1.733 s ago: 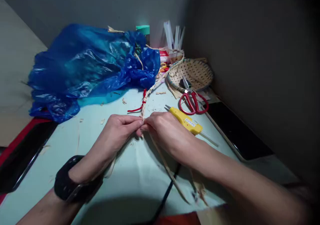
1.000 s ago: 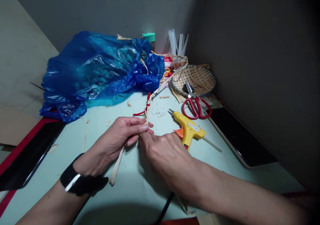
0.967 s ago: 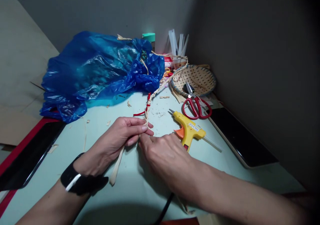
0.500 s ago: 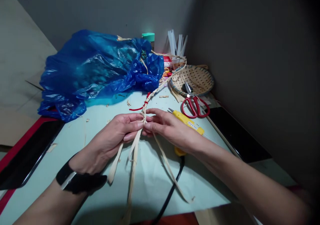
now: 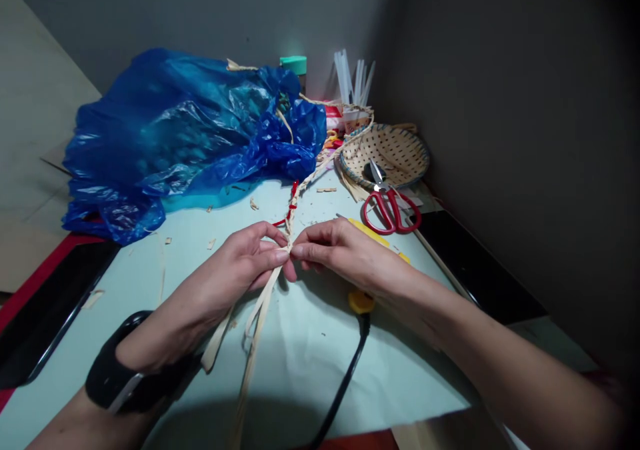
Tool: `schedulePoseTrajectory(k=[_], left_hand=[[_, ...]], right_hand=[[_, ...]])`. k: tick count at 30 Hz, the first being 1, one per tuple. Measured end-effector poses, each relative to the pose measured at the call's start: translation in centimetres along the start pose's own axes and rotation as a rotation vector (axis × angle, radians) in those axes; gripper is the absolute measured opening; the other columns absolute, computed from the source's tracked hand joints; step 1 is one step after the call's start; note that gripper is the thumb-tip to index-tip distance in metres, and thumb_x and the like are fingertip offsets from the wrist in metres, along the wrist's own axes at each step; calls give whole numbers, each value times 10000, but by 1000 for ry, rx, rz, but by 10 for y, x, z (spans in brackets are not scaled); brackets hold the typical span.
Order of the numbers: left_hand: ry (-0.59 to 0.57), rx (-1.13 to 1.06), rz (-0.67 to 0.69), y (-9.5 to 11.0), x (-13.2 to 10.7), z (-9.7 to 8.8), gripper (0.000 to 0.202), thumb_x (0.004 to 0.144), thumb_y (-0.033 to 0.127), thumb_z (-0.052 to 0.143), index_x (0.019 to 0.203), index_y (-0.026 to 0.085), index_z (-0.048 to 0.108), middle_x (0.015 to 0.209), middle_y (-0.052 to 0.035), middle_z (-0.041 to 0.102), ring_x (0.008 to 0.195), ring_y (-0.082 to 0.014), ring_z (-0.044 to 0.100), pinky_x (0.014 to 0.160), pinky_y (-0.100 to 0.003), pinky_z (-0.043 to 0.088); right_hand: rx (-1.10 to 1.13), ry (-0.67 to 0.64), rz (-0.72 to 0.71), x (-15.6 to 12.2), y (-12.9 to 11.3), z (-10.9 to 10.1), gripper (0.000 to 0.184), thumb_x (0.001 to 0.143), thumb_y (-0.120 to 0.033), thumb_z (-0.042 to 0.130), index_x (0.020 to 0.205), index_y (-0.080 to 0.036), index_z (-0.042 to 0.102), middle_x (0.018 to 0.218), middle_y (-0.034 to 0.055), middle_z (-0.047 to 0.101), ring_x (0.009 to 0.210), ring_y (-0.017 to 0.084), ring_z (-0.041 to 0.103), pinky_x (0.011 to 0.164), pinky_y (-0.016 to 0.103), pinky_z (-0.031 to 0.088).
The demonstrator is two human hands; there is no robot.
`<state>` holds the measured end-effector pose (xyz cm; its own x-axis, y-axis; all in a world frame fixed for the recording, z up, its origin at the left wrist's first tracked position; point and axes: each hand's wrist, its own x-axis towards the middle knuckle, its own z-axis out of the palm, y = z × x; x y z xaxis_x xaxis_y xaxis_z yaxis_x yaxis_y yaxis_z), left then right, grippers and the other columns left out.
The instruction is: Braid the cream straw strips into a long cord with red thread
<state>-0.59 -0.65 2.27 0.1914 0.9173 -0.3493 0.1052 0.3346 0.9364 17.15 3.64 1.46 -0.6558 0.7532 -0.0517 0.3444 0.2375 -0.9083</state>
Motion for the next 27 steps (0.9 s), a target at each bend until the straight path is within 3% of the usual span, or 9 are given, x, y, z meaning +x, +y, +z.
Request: schedulePoseTrajectory(k=[5,8,11,18,21,24,27], left_hand=[[28,79,8,2,1,4,150,780,254,613,881,187,524,690,-8,668,492,-85,467,459,-182,268],[102,194,79,1,0,5,66,775,212,589,823,184,553,526,47,572,425,-74,390,441,-189,247],[170,332,123,-1,-1,4,62,768,230,597,740,175,590,452,59,482,457,-94,430,478,-203,291],[192,496,212,2,-2,-5,149,755,316,636,769,177,689,736,-10,667,684,-148,548,620,-228,372],[195,498,230,8,-6,-6,172,774,330,618,714,183,686,683,-1,651,653,-142,536,595,-223,361],[220,663,317,8,-14,0,188,801,324,595,686,193,667,630,4,622,597,-135,514,553,-230,333],[223,905,516,0,-24,11,173,832,258,554,697,194,641,652,-11,615,590,-137,512,574,-251,326]], right_hand=[[-130,61,-12,-1,-2,5,231,860,-187,477,688,-153,626,636,-15,581,609,89,491,579,216,324],[-89,71,-23,0,1,9,219,873,-220,474,712,-154,607,640,-21,572,591,80,475,568,210,316],[-19,73,3,1,5,13,254,884,-302,472,724,-153,602,607,-27,541,554,76,440,537,208,300],[-61,152,31,0,0,13,193,821,-275,523,675,-153,555,569,-40,509,545,78,413,503,208,283],[-81,174,5,-2,-2,13,173,827,-236,514,682,-158,564,568,-33,563,534,80,454,506,204,301],[65,141,27,-2,-2,14,154,841,-195,504,720,-154,589,646,-12,633,541,78,525,540,198,370],[327,100,96,0,-2,15,140,842,-167,520,723,-144,591,625,-21,604,504,58,508,521,179,375]])
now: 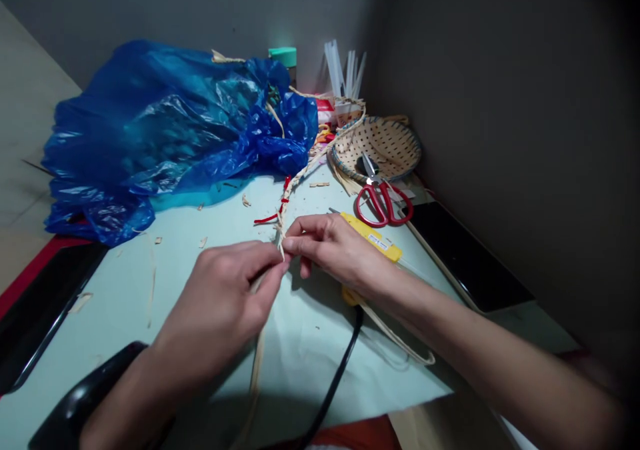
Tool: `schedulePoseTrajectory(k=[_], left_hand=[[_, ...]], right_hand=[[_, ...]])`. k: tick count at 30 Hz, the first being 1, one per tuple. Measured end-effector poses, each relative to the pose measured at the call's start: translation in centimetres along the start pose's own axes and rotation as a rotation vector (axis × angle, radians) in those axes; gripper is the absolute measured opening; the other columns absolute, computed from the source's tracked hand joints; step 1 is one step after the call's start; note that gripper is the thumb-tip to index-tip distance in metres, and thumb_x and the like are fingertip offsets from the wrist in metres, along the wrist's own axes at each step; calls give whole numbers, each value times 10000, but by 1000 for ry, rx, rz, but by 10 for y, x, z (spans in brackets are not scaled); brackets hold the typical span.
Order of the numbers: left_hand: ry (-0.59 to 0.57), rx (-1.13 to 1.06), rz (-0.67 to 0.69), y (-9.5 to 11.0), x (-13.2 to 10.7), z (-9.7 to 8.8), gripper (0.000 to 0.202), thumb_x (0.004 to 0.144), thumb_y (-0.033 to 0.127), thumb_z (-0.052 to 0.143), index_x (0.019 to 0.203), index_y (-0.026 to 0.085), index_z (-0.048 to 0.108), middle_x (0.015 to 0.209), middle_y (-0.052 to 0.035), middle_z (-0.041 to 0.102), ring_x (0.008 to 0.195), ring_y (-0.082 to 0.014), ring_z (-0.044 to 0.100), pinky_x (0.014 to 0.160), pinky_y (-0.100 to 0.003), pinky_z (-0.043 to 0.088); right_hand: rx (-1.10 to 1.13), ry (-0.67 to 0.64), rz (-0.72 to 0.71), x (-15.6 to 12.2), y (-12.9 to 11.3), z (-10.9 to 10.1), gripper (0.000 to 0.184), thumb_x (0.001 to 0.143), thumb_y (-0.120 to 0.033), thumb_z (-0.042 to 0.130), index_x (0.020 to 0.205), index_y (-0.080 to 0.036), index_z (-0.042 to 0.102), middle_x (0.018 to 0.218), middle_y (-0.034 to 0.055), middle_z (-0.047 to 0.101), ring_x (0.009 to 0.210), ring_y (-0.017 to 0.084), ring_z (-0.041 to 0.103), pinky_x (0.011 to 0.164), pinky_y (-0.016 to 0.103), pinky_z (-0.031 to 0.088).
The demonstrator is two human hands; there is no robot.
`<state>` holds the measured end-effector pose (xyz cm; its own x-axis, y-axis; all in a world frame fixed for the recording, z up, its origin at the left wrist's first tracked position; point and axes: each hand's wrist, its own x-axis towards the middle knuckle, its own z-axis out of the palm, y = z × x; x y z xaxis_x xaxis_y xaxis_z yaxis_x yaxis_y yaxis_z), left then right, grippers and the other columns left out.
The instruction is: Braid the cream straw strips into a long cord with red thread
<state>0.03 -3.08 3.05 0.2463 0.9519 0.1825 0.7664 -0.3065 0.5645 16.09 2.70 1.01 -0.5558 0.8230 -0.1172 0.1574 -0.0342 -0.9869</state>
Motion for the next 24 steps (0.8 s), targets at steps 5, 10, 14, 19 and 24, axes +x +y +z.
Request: schedulePoseTrajectory(k=[5,10,14,19,24], left_hand=[[-21,322,176,7,-12,18,182,819,164,479,762,186,650,664,-67,595,542,-167,463,506,-302,194],[-103,219,117,3,-9,10,138,795,209,541,756,196,673,685,-62,637,569,-179,498,526,-293,232],[105,-107,-138,-9,3,-8,229,806,333,596,623,211,659,646,-17,635,614,-168,516,598,-271,324],[-183,-716,-318,-19,17,4,178,853,311,544,782,178,638,761,-28,616,740,-164,558,704,-258,404],[-272,-1057,-510,-16,17,24,119,841,283,562,831,164,566,693,23,501,476,-46,303,444,-199,200]], right_hand=[[241,-73,105,2,4,2,115,847,-171,536,743,-142,577,489,-53,511,442,46,430,449,157,285],[175,-47,85,2,9,4,60,788,-163,583,737,-138,565,512,-57,510,468,53,436,472,166,295],[154,-28,52,0,4,4,45,778,-172,581,753,-145,554,624,-29,580,483,48,369,460,173,254],[107,-31,81,-4,3,2,106,836,-243,538,792,-148,546,655,-5,588,502,67,391,480,187,287],[-361,11,-86,-10,5,-6,184,889,-270,488,800,-159,605,647,-9,575,579,92,469,553,211,310]])
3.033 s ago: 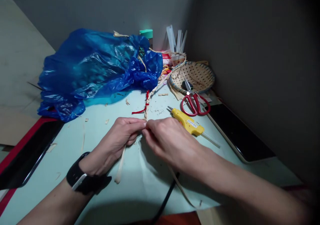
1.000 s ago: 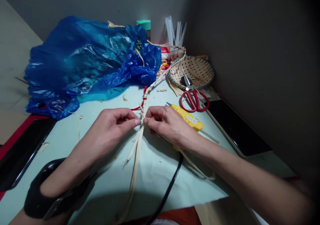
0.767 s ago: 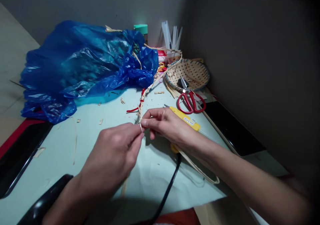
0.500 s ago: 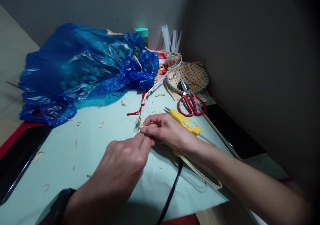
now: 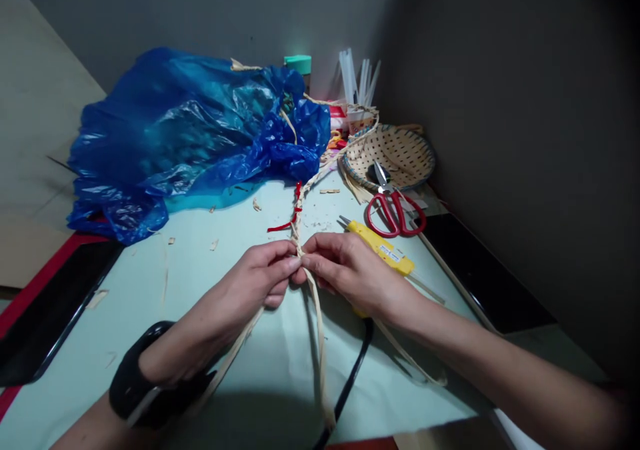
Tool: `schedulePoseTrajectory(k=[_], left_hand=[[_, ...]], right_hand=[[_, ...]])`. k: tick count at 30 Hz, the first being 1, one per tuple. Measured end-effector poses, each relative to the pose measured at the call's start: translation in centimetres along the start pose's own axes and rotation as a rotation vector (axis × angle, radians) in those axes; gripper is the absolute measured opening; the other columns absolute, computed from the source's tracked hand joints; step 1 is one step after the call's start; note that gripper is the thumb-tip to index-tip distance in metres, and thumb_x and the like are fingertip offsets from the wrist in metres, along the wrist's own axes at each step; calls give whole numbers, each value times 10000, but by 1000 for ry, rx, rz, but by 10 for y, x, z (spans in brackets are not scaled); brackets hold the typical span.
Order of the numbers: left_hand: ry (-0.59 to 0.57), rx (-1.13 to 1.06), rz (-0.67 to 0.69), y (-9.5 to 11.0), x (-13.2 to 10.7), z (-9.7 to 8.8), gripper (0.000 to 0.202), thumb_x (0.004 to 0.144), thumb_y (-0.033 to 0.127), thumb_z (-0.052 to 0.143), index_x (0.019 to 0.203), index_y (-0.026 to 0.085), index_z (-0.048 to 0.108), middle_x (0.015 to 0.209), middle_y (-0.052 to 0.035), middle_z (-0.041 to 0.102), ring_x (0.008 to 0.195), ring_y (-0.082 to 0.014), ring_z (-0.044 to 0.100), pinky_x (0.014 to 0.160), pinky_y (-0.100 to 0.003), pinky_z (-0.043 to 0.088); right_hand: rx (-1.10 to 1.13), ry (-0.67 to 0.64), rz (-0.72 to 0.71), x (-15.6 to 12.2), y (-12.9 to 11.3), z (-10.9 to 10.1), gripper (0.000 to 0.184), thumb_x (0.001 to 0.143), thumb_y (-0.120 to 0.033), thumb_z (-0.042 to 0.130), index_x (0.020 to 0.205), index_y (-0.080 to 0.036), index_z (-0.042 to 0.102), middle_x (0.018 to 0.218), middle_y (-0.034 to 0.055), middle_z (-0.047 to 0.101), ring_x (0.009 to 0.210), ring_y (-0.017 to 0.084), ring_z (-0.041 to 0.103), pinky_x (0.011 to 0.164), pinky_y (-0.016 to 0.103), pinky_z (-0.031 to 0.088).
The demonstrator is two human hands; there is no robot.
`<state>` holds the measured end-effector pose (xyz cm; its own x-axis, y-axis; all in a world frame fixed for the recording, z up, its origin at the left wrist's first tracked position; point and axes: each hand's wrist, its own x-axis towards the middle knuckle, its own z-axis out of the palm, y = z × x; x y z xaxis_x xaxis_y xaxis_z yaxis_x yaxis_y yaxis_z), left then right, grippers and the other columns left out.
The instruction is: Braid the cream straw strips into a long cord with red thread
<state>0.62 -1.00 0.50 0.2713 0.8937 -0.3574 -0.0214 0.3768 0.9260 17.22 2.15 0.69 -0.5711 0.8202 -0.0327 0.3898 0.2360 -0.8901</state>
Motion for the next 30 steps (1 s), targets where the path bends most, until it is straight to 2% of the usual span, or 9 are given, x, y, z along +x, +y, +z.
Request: schedulePoseTrajectory(k=[6,10,15,19,21,23,25,27,30], left_hand=[[186,222,28,-2,-3,0,229,821,340,578,711,142,611,581,28,436,462,-55,263,443,-244,148],[257,236,35,-7,-1,3,257,788,347,614,649,132,629,571,11,473,479,-61,252,460,-249,144],[221,74,9,-7,-2,7,178,751,306,656,709,133,668,498,56,353,487,-59,220,460,-216,137],[147,-51,17,-3,-5,5,186,754,317,663,751,132,680,545,39,411,507,-61,294,454,-194,178],[155,-72,28,-3,-5,2,200,744,323,683,809,135,695,549,39,429,490,-56,287,442,-192,173],[153,-73,42,-3,-4,0,193,739,299,697,840,135,701,555,39,453,468,-43,252,435,-191,164],[116,-82,50,-2,-5,-2,166,757,274,680,839,131,697,606,24,505,459,-28,234,431,-189,155],[77,-69,55,0,-6,-3,160,784,270,653,826,120,692,674,2,550,459,-16,231,429,-186,139],[47,-20,61,4,-8,-3,175,814,262,618,861,109,687,713,-18,579,467,-11,247,434,-178,140]], right_hand=[[-585,50,-26,-11,-17,-7,267,906,-282,449,735,-161,614,584,17,551,500,96,381,516,261,205],[-717,79,-40,-15,-20,0,254,897,-299,436,741,-167,587,576,27,559,474,108,394,501,279,167],[-823,107,-156,-21,-12,20,194,892,-219,408,837,-145,578,615,42,610,472,153,495,495,300,167],[-940,69,-293,-26,-9,31,197,809,-70,443,949,-87,580,733,78,647,599,200,592,496,297,187],[-895,50,-343,-26,-12,29,199,845,-78,427,951,-91,596,801,90,663,669,196,609,513,285,231],[-737,68,-313,-25,-16,22,203,907,-210,434,889,-129,619,770,65,663,652,167,594,536,271,274],[-540,177,-219,-20,-19,10,262,919,-324,446,815,-157,619,720,38,649,629,142,568,564,260,312],[-379,291,-126,-13,-19,-1,235,919,-317,449,845,-166,614,750,28,650,668,138,562,603,256,342],[-87,99,-53,-4,-11,-7,224,933,-322,441,940,-168,603,809,26,650,747,141,572,665,253,387]])
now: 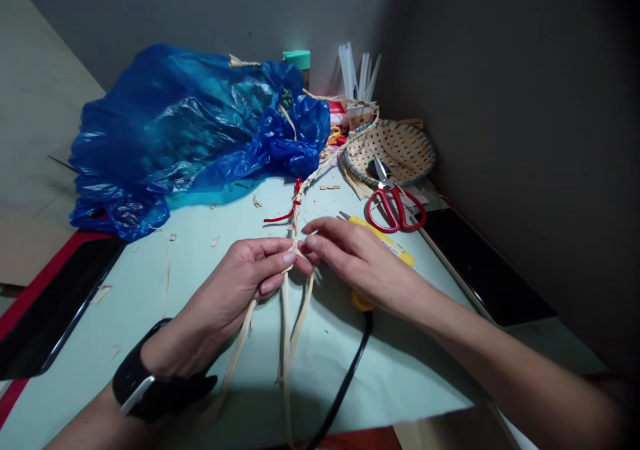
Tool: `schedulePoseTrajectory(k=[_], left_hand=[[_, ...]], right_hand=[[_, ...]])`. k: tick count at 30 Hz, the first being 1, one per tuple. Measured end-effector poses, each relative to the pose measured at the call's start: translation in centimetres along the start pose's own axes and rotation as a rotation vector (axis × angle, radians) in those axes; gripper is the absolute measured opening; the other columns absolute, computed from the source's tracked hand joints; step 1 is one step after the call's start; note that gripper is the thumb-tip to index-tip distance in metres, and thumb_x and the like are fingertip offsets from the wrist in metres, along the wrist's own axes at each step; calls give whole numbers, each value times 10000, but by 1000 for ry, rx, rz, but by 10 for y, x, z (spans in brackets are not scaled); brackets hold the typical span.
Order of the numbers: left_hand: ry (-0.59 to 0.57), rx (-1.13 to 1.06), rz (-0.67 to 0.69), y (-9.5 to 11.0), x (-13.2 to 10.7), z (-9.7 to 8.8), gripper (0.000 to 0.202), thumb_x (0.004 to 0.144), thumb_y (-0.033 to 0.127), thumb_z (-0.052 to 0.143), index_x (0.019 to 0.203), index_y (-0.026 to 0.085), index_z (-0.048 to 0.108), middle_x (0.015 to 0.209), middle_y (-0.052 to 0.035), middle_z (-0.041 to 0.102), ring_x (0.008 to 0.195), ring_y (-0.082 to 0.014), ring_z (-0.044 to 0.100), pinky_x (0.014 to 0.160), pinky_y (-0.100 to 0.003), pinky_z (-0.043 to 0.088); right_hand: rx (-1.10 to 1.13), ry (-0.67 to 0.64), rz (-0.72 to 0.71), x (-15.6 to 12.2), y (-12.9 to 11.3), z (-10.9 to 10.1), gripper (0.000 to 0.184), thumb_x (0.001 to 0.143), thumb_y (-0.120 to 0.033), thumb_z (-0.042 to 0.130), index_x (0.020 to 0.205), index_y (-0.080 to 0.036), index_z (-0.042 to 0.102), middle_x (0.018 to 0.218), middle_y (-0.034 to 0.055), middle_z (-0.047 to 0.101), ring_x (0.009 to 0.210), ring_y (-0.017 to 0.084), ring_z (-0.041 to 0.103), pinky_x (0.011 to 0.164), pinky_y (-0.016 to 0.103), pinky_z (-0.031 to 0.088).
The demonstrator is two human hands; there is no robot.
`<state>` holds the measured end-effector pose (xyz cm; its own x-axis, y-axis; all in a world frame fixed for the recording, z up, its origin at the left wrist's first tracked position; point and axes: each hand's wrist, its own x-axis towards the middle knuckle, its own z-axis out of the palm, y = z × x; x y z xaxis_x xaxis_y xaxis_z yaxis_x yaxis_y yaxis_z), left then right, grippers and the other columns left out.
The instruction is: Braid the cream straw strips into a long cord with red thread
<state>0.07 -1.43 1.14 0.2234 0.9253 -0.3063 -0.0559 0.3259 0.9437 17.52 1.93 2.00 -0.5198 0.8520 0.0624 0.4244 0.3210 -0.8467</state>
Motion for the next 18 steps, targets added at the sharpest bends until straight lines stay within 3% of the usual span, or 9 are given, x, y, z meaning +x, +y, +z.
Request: schedulePoseTrajectory(k=[2,4,7,12,15,18], left_hand=[[-29,15,-6,2,-1,0,170,824,234,595,905,109,677,681,-11,568,471,-17,260,439,-176,151],[-50,22,-3,2,-1,1,167,826,209,576,938,116,658,656,7,541,470,-22,265,439,-178,152],[-47,21,1,0,-2,2,152,819,207,578,946,130,610,640,39,499,459,-23,248,430,-186,134],[60,105,-19,-1,-4,6,190,825,244,577,981,201,478,651,51,567,465,-46,315,442,-179,205],[101,273,-10,-3,-6,7,136,822,250,563,924,220,477,578,76,530,456,-64,342,435,-190,225],[140,536,81,-4,-10,5,74,846,272,524,903,227,509,498,90,490,434,-81,387,451,-210,260]], right_hand=[[265,-202,41,3,6,4,244,951,-327,402,914,-161,577,790,22,626,724,127,576,672,247,414],[428,-274,97,3,9,10,246,955,-325,382,848,-162,533,743,3,574,615,98,534,604,233,410],[355,-215,142,1,6,14,251,931,-309,423,747,-163,512,673,-23,501,515,71,410,509,219,329],[221,-143,122,-2,4,13,259,922,-286,438,749,-148,573,636,-17,528,565,80,435,544,222,306],[119,-79,98,-2,7,15,244,904,-305,473,756,-150,589,661,-11,549,612,90,454,552,224,290],[28,-10,89,-2,7,19,186,875,-280,508,756,-159,584,654,-21,545,609,89,441,545,225,271]])
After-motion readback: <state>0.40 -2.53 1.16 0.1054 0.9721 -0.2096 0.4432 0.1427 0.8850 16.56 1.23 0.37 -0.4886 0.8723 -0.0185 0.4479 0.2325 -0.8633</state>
